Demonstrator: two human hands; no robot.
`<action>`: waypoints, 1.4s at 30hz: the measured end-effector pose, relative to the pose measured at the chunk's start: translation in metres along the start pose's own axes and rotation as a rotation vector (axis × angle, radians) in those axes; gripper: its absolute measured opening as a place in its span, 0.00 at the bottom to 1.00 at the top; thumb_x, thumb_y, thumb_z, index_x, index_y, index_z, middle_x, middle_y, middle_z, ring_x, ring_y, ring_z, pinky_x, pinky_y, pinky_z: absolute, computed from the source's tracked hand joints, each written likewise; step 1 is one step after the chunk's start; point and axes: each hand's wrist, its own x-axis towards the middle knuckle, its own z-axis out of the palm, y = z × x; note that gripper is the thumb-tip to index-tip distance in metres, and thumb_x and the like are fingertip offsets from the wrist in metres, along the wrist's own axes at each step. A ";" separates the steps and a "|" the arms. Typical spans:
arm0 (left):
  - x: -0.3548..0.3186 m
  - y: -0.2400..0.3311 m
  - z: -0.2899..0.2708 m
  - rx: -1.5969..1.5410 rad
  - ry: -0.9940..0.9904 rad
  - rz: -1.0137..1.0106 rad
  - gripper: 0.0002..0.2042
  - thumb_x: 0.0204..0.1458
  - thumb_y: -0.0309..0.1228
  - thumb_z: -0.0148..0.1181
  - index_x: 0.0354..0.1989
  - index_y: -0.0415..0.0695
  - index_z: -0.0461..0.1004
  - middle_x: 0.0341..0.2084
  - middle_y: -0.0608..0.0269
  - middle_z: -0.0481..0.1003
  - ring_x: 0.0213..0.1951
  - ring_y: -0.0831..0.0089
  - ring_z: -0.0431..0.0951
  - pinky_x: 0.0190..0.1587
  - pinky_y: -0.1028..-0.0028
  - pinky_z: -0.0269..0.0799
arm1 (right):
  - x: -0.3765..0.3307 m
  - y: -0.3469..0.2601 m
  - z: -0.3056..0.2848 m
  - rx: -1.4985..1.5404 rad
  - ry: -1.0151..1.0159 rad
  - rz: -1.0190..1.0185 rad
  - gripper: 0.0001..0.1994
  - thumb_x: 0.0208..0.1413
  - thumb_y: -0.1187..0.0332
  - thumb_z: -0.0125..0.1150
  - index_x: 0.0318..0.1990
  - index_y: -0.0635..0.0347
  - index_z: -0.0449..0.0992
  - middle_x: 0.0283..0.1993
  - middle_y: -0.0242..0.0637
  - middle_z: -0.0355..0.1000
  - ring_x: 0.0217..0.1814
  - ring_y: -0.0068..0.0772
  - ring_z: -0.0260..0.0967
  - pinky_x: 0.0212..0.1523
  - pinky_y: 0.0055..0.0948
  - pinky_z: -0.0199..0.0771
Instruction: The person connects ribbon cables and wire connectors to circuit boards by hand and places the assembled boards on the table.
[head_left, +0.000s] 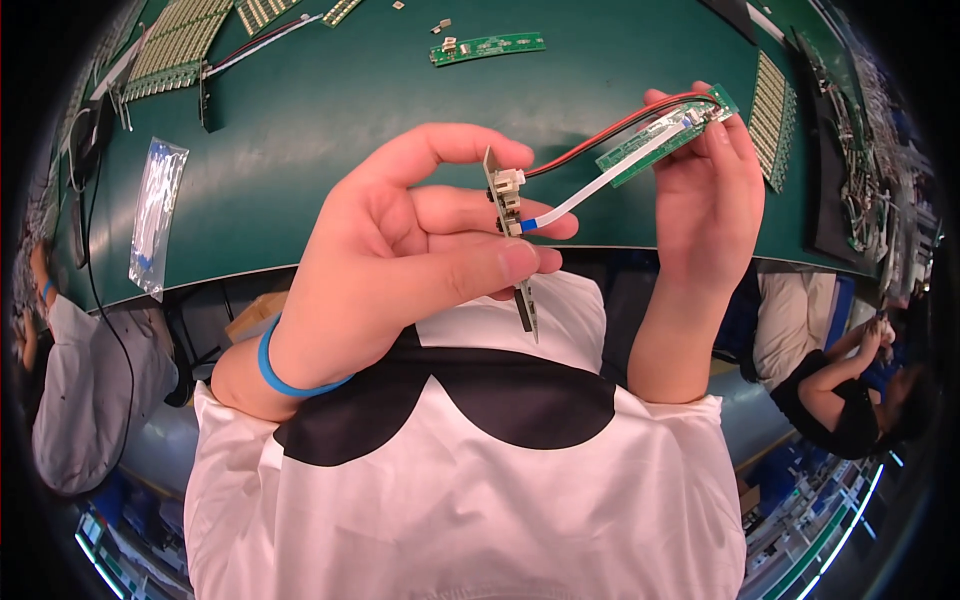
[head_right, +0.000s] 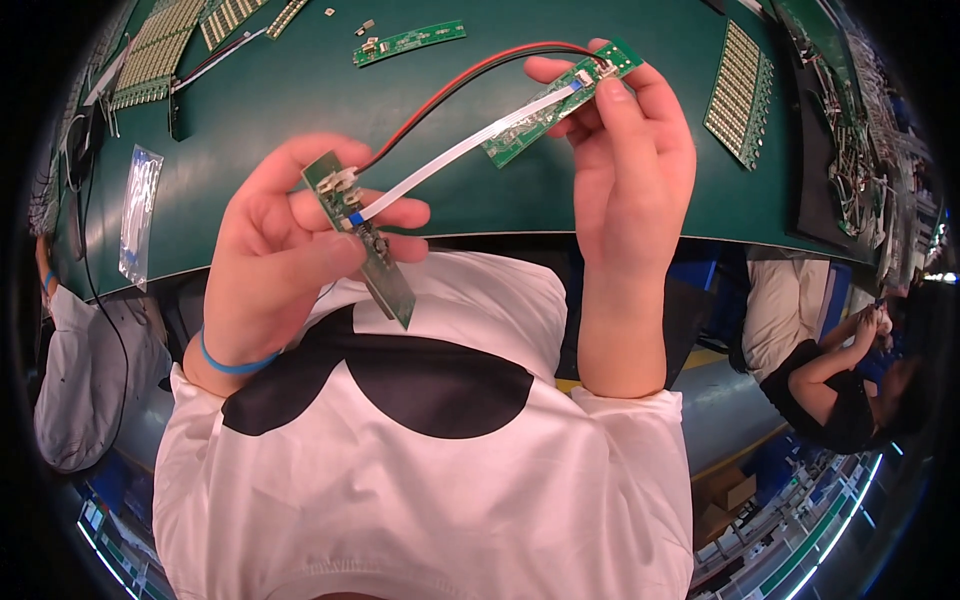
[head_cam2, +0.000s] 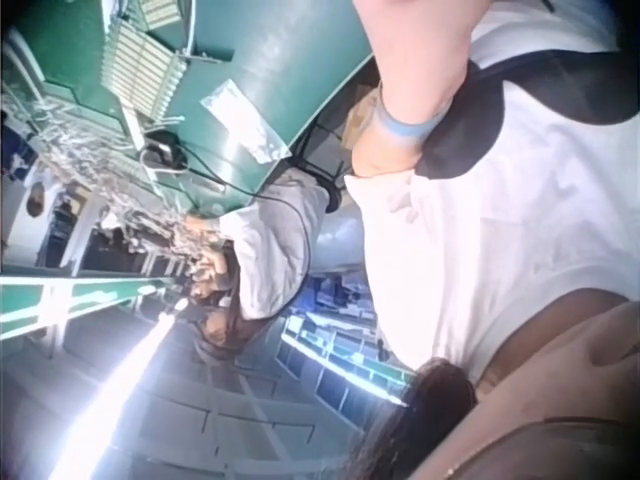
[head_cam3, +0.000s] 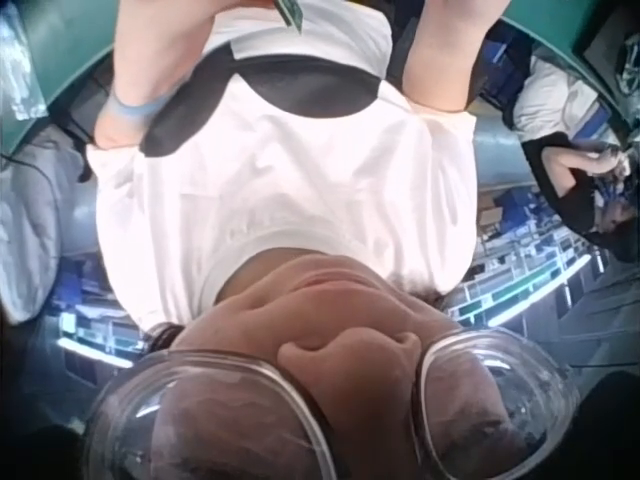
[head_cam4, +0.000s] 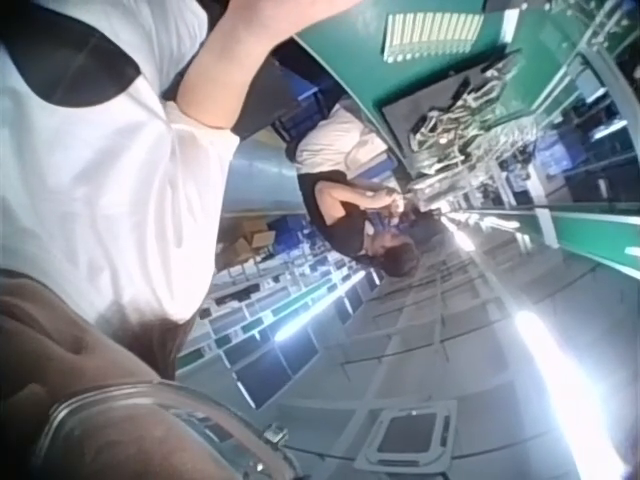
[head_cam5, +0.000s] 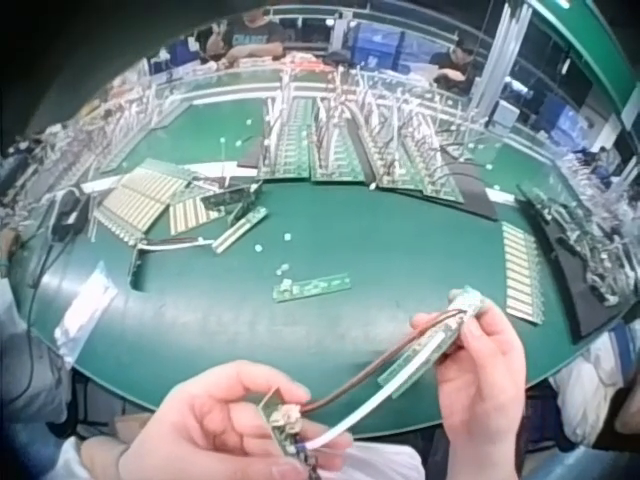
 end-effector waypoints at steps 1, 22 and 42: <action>0.001 0.001 0.001 0.002 -0.001 0.000 0.26 0.43 0.12 0.45 0.55 0.37 0.57 0.40 0.41 0.74 0.40 0.55 0.77 0.45 0.63 0.72 | 0.000 -0.001 0.000 0.010 0.017 0.000 0.13 0.58 0.70 0.47 0.48 0.69 0.64 0.42 0.55 0.71 0.38 0.28 0.68 0.40 0.23 0.66; 0.025 -0.005 0.006 0.164 0.104 0.152 0.24 0.46 0.20 0.54 0.54 0.34 0.59 0.43 0.44 0.72 0.43 0.56 0.76 0.47 0.64 0.72 | 0.004 -0.002 -0.024 -0.023 0.021 -0.088 0.12 0.57 0.74 0.48 0.48 0.70 0.62 0.39 0.49 0.73 0.43 0.33 0.72 0.40 0.22 0.69; 0.039 0.010 -0.016 1.293 -0.030 0.957 0.20 0.39 0.10 0.59 0.43 0.32 0.67 0.45 0.36 0.70 0.50 0.51 0.71 0.54 0.60 0.64 | 0.007 0.005 -0.031 -0.015 -0.006 -0.016 0.12 0.58 0.73 0.46 0.47 0.70 0.63 0.39 0.50 0.73 0.41 0.29 0.71 0.39 0.21 0.68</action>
